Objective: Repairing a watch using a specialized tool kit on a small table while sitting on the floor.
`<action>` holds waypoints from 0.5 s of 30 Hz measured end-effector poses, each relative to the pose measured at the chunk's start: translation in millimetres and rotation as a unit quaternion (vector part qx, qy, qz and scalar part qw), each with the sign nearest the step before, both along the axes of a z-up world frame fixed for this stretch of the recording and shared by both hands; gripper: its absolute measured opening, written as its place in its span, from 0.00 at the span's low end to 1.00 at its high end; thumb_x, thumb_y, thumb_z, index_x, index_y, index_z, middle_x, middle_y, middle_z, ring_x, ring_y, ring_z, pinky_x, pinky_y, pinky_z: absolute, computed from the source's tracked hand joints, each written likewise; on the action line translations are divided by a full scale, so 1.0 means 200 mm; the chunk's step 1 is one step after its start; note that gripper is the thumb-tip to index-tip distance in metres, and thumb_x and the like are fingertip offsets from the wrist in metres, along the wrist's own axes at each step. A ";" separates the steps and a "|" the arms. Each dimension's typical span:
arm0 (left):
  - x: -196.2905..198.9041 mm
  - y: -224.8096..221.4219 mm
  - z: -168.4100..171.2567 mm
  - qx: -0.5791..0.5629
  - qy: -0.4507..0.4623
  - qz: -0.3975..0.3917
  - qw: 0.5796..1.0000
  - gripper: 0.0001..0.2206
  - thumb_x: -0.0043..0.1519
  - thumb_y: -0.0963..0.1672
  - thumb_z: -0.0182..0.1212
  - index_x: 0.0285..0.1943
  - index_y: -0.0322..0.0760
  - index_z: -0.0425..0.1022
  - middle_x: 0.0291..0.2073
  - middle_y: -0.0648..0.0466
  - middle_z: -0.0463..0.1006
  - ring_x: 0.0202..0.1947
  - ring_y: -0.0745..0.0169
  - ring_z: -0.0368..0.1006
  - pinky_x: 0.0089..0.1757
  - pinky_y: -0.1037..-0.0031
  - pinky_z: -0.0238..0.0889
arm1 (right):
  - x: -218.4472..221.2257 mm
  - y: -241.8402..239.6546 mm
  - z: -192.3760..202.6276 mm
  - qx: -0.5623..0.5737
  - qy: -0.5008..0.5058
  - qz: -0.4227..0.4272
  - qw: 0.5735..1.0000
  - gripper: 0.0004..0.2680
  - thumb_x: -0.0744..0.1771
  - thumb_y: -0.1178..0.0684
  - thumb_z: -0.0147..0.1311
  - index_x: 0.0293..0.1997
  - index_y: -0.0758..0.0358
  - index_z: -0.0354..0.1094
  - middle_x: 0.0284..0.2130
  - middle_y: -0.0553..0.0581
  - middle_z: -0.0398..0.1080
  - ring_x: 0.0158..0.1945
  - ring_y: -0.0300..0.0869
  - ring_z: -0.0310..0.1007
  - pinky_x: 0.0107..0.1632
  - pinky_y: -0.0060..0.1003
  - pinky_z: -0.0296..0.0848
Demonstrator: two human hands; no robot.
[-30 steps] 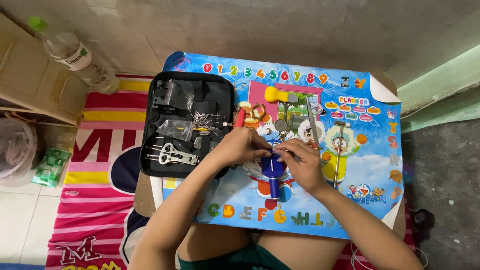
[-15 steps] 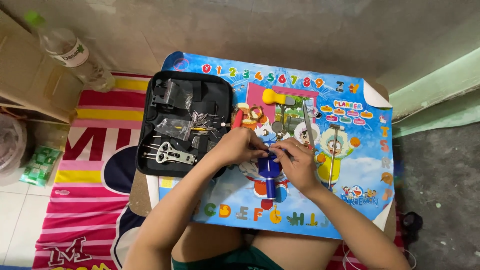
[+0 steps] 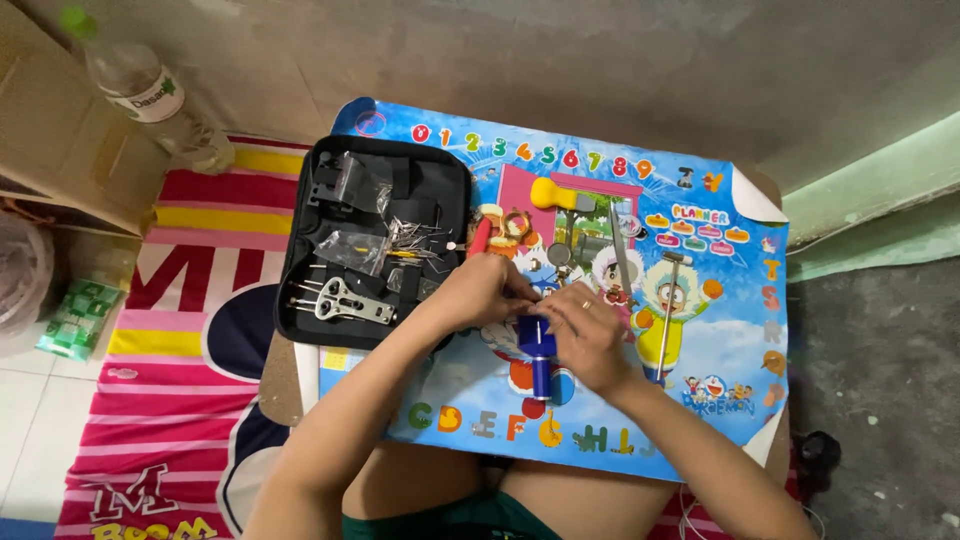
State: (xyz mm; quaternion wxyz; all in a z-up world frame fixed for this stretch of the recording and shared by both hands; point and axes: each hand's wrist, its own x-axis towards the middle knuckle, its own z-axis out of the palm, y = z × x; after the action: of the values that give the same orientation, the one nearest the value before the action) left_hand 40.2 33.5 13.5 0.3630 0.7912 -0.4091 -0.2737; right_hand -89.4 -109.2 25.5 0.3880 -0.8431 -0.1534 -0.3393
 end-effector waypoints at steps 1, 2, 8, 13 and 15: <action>0.00 0.00 0.00 -0.002 0.001 -0.001 1.000 0.07 0.55 0.47 0.71 0.40 0.47 0.87 0.31 0.49 0.85 0.38 0.43 0.81 0.37 0.61 0.74 | 0.01 -0.02 0.02 -0.002 0.001 -0.001 1.000 0.03 0.67 0.64 0.58 0.33 0.67 0.74 0.24 0.58 0.73 0.26 0.53 0.73 0.30 0.42 0.73; 0.00 0.01 0.01 -0.002 0.013 0.002 1.000 0.08 0.55 0.47 0.71 0.41 0.46 0.87 0.32 0.48 0.85 0.39 0.43 0.81 0.37 0.61 0.73 | 0.02 -0.04 0.05 0.011 0.010 0.002 1.000 0.04 0.68 0.63 0.57 0.34 0.67 0.75 0.22 0.56 0.72 0.24 0.49 0.73 0.30 0.39 0.74; -0.02 0.01 0.05 -0.014 0.026 0.008 1.000 0.08 0.54 0.46 0.72 0.40 0.44 0.87 0.31 0.46 0.85 0.38 0.43 0.82 0.37 0.62 0.74 | 0.01 -0.02 0.02 -0.018 -0.001 0.009 1.000 0.04 0.68 0.64 0.57 0.32 0.66 0.74 0.24 0.57 0.73 0.28 0.52 0.74 0.32 0.41 0.74; 0.00 0.01 0.00 -0.023 0.031 0.001 0.999 0.08 0.55 0.46 0.72 0.41 0.43 0.87 0.30 0.47 0.85 0.36 0.46 0.82 0.37 0.65 0.74 | -0.01 0.02 0.08 -0.026 0.002 -0.003 1.000 0.02 0.66 0.64 0.59 0.33 0.68 0.74 0.24 0.58 0.72 0.29 0.53 0.74 0.33 0.41 0.75; 0.02 0.02 -0.01 -0.031 0.026 -0.014 0.999 0.08 0.55 0.46 0.72 0.41 0.43 0.87 0.31 0.46 0.85 0.37 0.44 0.82 0.37 0.63 0.74 | -0.02 0.02 0.10 -0.008 0.016 -0.006 1.000 0.02 0.65 0.65 0.60 0.35 0.67 0.77 0.25 0.57 0.74 0.30 0.52 0.75 0.32 0.41 0.76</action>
State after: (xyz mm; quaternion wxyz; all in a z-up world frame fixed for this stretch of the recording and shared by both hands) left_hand 43.9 38.1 12.4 0.3942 0.7665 -0.4183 -0.2866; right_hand -92.8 -105.1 45.2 0.3814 -0.8523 -0.1455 -0.3269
